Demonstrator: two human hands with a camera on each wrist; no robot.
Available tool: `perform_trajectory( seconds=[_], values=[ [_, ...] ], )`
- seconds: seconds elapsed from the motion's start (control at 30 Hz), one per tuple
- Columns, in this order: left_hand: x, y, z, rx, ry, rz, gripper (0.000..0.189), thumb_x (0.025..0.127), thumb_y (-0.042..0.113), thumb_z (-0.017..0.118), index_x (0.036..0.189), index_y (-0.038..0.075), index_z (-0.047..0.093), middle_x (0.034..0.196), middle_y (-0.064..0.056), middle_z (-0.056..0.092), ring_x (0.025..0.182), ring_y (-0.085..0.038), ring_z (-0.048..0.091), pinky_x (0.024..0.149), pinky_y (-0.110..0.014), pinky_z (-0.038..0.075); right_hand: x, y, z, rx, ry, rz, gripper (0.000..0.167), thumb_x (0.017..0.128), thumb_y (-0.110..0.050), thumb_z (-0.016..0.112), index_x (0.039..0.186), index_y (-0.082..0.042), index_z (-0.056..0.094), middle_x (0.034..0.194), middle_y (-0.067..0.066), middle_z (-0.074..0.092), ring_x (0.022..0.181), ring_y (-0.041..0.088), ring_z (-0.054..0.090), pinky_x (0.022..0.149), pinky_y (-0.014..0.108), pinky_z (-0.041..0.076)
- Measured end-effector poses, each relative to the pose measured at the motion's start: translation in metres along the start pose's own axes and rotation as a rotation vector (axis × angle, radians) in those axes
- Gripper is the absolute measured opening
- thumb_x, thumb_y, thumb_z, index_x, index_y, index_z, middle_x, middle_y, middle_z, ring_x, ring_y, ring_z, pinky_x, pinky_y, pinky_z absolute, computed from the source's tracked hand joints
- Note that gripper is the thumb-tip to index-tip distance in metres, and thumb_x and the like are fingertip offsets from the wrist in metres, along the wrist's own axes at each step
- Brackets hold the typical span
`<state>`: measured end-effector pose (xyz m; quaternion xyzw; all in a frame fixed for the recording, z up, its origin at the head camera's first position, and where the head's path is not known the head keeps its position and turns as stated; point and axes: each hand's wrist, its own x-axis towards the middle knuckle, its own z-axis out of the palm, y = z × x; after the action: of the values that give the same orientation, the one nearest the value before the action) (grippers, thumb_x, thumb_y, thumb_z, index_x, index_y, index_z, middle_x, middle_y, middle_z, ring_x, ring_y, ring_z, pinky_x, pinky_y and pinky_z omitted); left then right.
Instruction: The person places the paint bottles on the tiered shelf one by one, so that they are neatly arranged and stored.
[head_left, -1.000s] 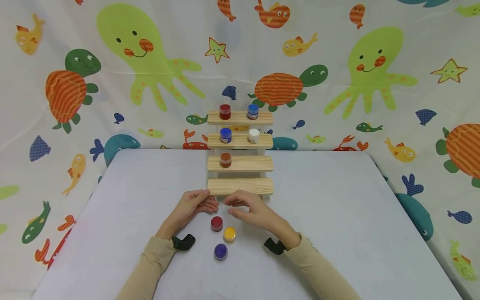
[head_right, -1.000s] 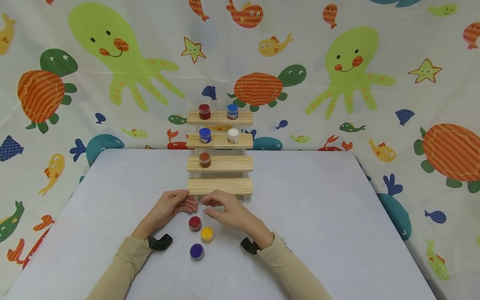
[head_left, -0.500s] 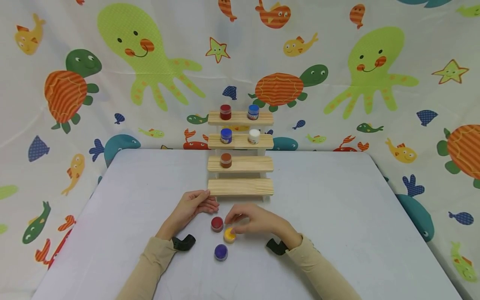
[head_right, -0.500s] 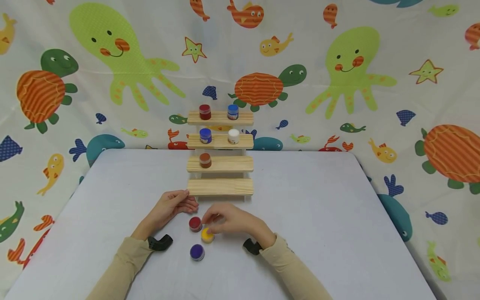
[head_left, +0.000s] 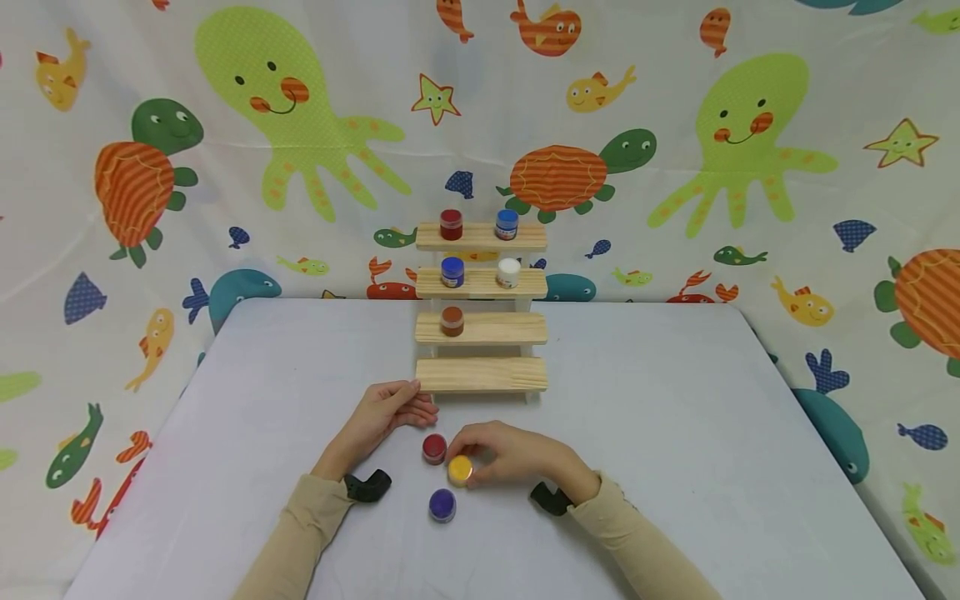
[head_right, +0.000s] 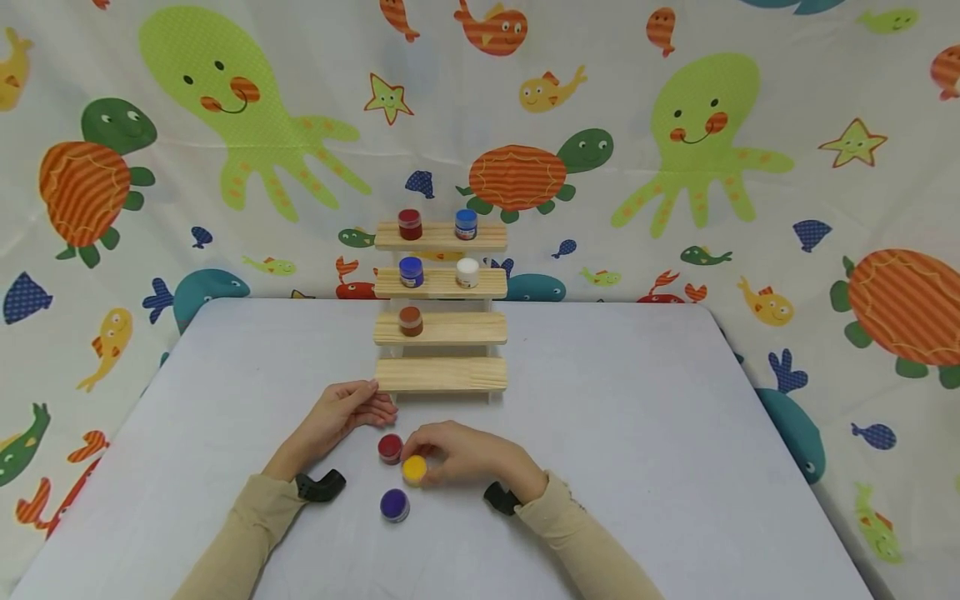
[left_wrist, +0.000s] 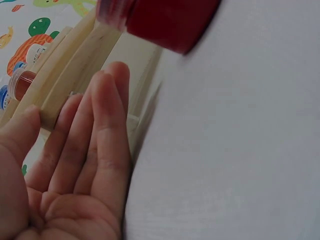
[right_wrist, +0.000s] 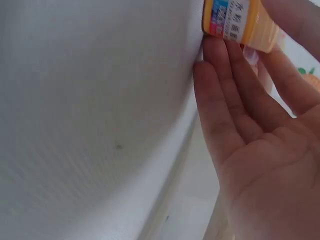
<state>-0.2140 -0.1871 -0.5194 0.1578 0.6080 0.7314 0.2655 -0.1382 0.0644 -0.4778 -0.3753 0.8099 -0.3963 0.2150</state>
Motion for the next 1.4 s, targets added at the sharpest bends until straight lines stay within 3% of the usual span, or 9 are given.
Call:
perform_trajectory(
  seconds=[0.53, 0.9, 1.4],
  values=[
    [0.000, 0.001, 0.000, 0.008, 0.003, -0.011, 0.055, 0.104, 0.032, 0.054, 0.118, -0.021, 0.053, 0.100, -0.020, 0.072, 0.091, -0.026, 0.072, 0.083, -0.036, 0.060, 0.001, -0.002, 0.003, -0.065, 0.002, 0.030, 0.033, 0.086, -0.006, 0.078, 0.115, -0.015, 0.067, 0.113, -0.011, 0.061, 0.107, 0.001, 0.053, 0.102, 0.022, 0.043],
    [0.001, 0.001, 0.000, -0.001, 0.014, -0.022, 0.053, 0.104, 0.031, 0.053, 0.118, -0.020, 0.054, 0.098, -0.018, 0.073, 0.091, -0.025, 0.072, 0.083, -0.036, 0.060, 0.002, -0.004, 0.002, -0.124, -0.007, 0.005, 0.032, 0.086, -0.007, 0.077, 0.116, -0.013, 0.069, 0.111, -0.010, 0.062, 0.103, 0.001, 0.053, 0.100, 0.021, 0.044],
    [0.000, 0.001, 0.000, -0.001, 0.008, -0.013, 0.053, 0.104, 0.031, 0.053, 0.117, -0.021, 0.053, 0.098, -0.018, 0.073, 0.090, -0.025, 0.072, 0.082, -0.035, 0.060, -0.001, -0.012, -0.006, -0.085, 0.048, -0.012, 0.033, 0.087, -0.006, 0.075, 0.119, -0.009, 0.068, 0.112, -0.006, 0.063, 0.102, 0.002, 0.057, 0.094, 0.021, 0.050]
  ],
)
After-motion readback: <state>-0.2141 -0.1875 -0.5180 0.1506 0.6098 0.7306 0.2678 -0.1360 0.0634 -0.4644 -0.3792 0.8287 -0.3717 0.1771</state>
